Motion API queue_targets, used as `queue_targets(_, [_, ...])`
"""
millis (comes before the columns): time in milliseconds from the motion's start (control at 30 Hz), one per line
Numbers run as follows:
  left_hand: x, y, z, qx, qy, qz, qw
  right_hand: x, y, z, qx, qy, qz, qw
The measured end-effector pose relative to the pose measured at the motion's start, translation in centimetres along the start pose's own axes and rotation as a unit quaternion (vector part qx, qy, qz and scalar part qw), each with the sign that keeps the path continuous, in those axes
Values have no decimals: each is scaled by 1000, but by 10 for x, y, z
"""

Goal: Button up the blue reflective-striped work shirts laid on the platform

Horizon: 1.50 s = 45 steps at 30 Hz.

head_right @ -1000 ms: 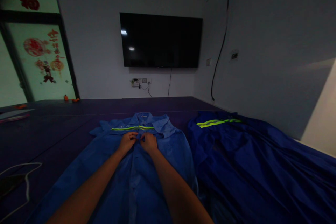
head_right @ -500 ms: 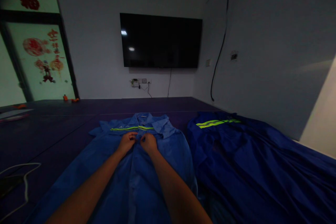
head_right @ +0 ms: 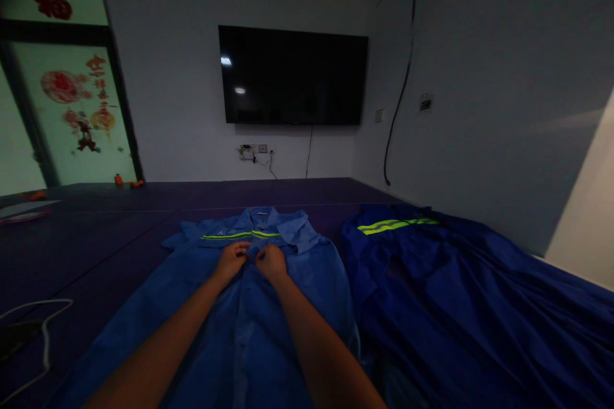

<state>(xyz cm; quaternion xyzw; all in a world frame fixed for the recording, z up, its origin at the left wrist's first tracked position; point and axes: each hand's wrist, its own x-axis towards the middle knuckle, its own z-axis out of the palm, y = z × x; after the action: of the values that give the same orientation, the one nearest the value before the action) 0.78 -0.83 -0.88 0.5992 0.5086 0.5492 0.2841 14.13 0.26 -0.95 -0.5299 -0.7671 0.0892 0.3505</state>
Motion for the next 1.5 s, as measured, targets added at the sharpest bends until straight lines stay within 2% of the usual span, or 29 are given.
queue_targets(433, [1, 2, -1, 16, 6, -5, 1000, 0, -1, 1, -15, -3, -9, 1000])
queue_targets(900, [3, -4, 0, 21, 6, 16, 1000, -1, -2, -1, -2, 4, -6, 1000])
queue_targets(1500, [1, 1, 0, 40, 7, 34, 999, -2, -6, -6, 10, -1, -15, 1000])
